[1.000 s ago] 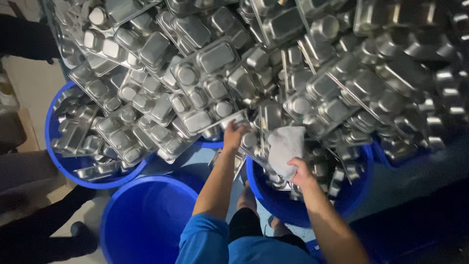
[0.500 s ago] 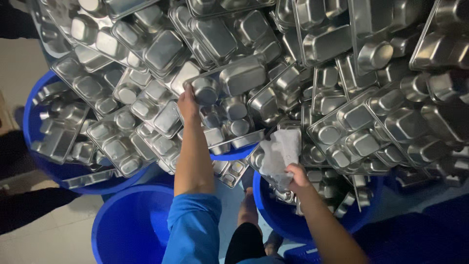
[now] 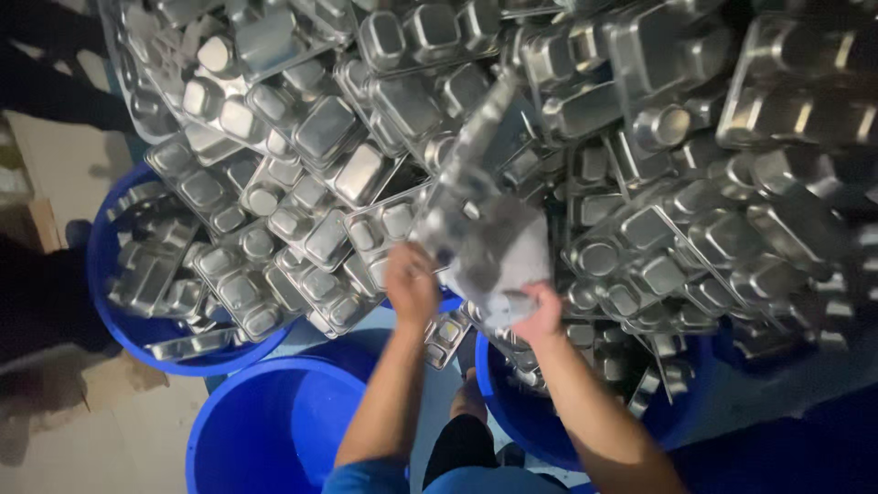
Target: The person repeatedly picks up stainless steel compartmentalized trays from a large pile, wipes each tray with a white cloth, and places the cleaned tray onto a stack on the right. The process is continuous and repetitive.
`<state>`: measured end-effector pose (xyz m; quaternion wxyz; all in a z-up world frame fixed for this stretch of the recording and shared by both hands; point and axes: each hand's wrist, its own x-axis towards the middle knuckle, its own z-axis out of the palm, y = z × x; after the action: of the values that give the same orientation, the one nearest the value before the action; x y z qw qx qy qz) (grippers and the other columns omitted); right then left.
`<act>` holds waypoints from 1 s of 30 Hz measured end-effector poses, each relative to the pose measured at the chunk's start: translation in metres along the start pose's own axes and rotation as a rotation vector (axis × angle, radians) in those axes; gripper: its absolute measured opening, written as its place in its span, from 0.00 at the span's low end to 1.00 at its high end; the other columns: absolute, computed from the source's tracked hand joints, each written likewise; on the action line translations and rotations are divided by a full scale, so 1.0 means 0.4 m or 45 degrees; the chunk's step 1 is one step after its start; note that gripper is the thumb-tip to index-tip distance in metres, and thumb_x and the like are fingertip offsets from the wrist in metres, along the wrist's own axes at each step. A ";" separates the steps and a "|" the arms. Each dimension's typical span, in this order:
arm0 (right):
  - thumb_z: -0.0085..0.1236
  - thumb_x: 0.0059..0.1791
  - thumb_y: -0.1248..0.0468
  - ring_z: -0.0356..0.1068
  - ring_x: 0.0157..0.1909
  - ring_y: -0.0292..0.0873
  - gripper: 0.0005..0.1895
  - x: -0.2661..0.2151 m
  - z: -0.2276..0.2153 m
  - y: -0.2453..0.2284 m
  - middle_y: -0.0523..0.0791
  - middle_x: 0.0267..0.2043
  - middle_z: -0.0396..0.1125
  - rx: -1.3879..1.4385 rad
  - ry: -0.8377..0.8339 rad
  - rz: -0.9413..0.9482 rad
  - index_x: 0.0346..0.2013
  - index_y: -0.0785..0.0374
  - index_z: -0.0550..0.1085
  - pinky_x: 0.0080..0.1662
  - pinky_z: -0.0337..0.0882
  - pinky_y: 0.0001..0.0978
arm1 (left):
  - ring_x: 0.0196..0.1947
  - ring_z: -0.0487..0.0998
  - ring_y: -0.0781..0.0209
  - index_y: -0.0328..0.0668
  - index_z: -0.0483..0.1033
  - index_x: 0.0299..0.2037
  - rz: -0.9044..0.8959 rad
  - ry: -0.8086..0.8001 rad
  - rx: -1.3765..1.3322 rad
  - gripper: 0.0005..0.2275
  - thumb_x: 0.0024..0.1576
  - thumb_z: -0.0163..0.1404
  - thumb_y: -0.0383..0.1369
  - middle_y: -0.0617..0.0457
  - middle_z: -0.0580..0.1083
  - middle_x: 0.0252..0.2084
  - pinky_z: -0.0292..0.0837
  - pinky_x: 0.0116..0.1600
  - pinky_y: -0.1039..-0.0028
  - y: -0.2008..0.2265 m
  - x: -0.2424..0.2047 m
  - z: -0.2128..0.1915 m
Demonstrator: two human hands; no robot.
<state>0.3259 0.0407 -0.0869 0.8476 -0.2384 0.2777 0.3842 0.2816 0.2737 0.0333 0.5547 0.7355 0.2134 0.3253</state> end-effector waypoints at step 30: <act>0.64 0.44 0.75 0.75 0.47 0.41 0.23 -0.861 -0.192 0.033 0.44 0.48 0.75 -0.358 0.113 -1.451 0.55 0.69 0.73 0.52 0.75 0.35 | 0.61 0.73 0.41 0.38 0.66 0.65 -1.016 -0.679 -1.722 0.29 0.55 0.50 0.45 0.42 0.72 0.62 0.67 0.66 0.49 0.349 -0.645 0.110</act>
<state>0.1039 -0.1774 0.0796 0.8682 -0.4762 0.0873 -0.1091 0.1266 0.0286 0.0966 0.9830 0.1645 0.0779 -0.0232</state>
